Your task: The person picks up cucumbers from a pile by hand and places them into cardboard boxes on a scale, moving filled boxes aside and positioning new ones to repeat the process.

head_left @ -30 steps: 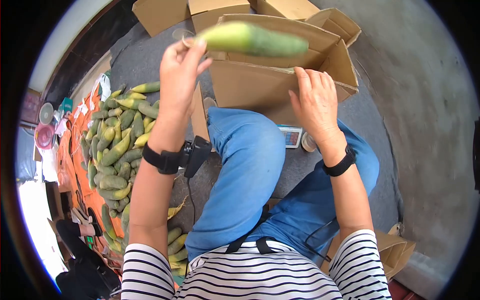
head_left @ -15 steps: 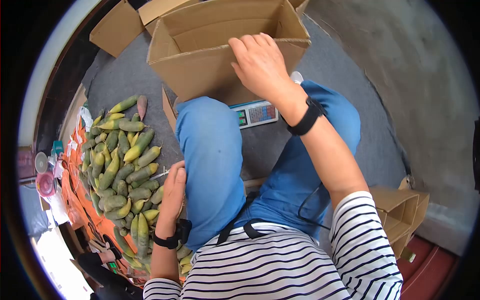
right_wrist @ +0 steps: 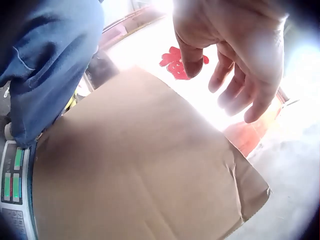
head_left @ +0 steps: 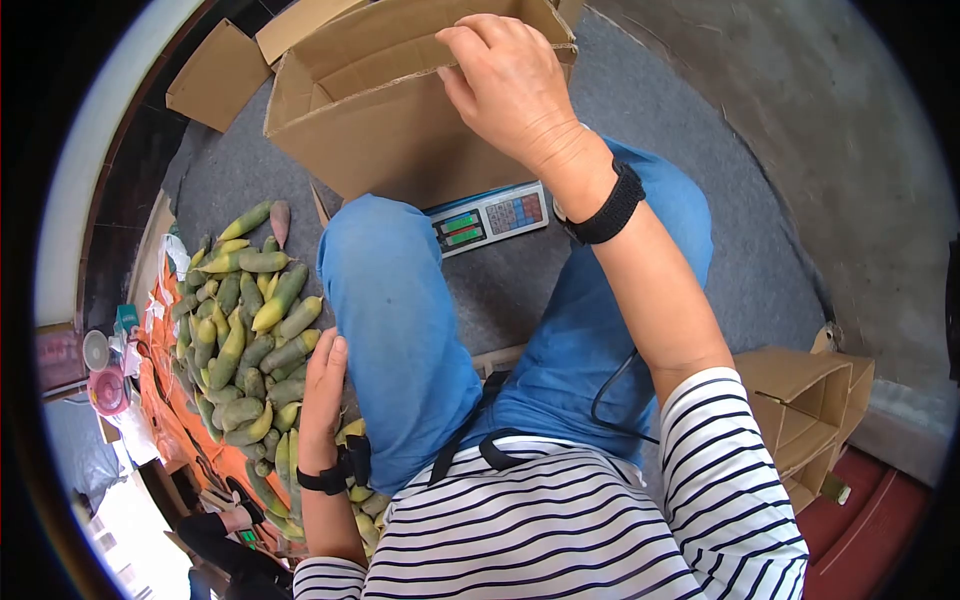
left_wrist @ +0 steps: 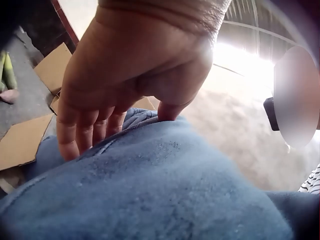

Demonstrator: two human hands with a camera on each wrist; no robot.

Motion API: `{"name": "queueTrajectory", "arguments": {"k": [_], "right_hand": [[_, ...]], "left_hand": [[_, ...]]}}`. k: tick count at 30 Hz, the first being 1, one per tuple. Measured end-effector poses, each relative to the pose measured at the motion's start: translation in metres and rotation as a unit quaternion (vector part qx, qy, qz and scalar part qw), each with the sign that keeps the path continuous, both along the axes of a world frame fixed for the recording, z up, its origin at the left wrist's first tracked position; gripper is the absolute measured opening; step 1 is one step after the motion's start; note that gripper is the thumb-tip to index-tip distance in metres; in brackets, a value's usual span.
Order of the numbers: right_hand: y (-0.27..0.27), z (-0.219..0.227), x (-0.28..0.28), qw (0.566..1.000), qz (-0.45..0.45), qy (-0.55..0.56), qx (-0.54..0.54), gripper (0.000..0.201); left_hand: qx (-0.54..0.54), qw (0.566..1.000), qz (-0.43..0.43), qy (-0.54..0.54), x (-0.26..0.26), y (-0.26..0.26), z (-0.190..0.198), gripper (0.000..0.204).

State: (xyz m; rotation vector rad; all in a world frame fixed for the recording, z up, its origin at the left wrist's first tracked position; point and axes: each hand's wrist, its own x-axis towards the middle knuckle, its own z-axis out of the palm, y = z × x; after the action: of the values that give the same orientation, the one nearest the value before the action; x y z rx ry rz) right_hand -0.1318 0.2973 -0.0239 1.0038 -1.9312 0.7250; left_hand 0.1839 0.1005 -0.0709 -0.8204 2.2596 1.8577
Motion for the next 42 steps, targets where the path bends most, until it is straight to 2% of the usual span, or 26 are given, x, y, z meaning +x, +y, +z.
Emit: {"name": "queueTrajectory", "arguments": {"k": [5, 8, 10, 20, 23, 25, 29, 31, 34, 36, 39, 41, 42], "right_hand": [[0.006, 0.002, 0.001, 1.000, -0.006, -0.003, 0.000, 0.016], [0.008, 0.003, 0.004, 1.000, -0.004, -0.008, 0.001, 0.015], [0.011, 0.006, 0.010, 0.997, -0.033, -0.057, 0.051, 0.022], [0.011, 0.000, 0.009, 0.995, -0.027, -0.063, 0.069, 0.020], [0.008, -0.001, 0.006, 1.000, 0.005, -0.016, 0.024, 0.011], [0.008, 0.003, 0.008, 0.997, -0.022, -0.050, 0.055, 0.016], [0.010, 0.019, 0.020, 0.999, 0.021, -0.028, -0.009, 0.008], [0.019, 0.043, 0.042, 0.997, 0.053, -0.045, -0.019, 0.007], [0.042, 0.060, 0.076, 0.992, 0.089, -0.086, -0.001, 0.005], [0.060, 0.062, 0.092, 0.990, 0.072, -0.112, 0.036, 0.006], [0.087, 0.052, 0.104, 0.986, 0.022, -0.145, 0.084, 0.007], [0.102, 0.043, 0.106, 0.984, 0.005, -0.159, 0.086, 0.007], [0.108, 0.040, 0.106, 0.980, -0.020, -0.178, 0.087, 0.006]], "left_hand": [[-0.004, 1.000, 0.021, 0.008, 0.003, 0.001, -0.008, 0.046], [0.001, 1.000, 0.001, 0.020, 0.004, 0.001, -0.010, 0.047], [-0.010, 0.999, 0.000, 0.031, 0.004, 0.001, -0.012, 0.046], [-0.043, 0.999, -0.014, 0.027, 0.006, -0.001, -0.013, 0.046], [-0.051, 0.998, -0.002, 0.021, 0.008, -0.003, -0.011, 0.045], [-0.076, 0.997, -0.005, -0.006, 0.010, -0.006, -0.012, 0.044], [-0.078, 0.996, 0.010, 0.052, 0.011, -0.006, -0.011, 0.043], [-0.116, 0.993, -0.033, 0.016, 0.016, -0.015, -0.013, 0.040], [-0.103, 0.995, -0.007, -0.004, 0.017, -0.014, -0.011, 0.038], [-0.092, 0.995, 0.007, 0.025, 0.014, -0.023, -0.023, 0.039], [-0.061, 0.998, 0.025, 0.017, 0.000, -0.053, -0.074, 0.048], [-0.297, 0.950, -0.017, 0.090, -0.014, -0.073, -0.119, 0.063], [-0.296, 0.950, -0.012, 0.093, -0.023, -0.077, -0.132, 0.063]]}}
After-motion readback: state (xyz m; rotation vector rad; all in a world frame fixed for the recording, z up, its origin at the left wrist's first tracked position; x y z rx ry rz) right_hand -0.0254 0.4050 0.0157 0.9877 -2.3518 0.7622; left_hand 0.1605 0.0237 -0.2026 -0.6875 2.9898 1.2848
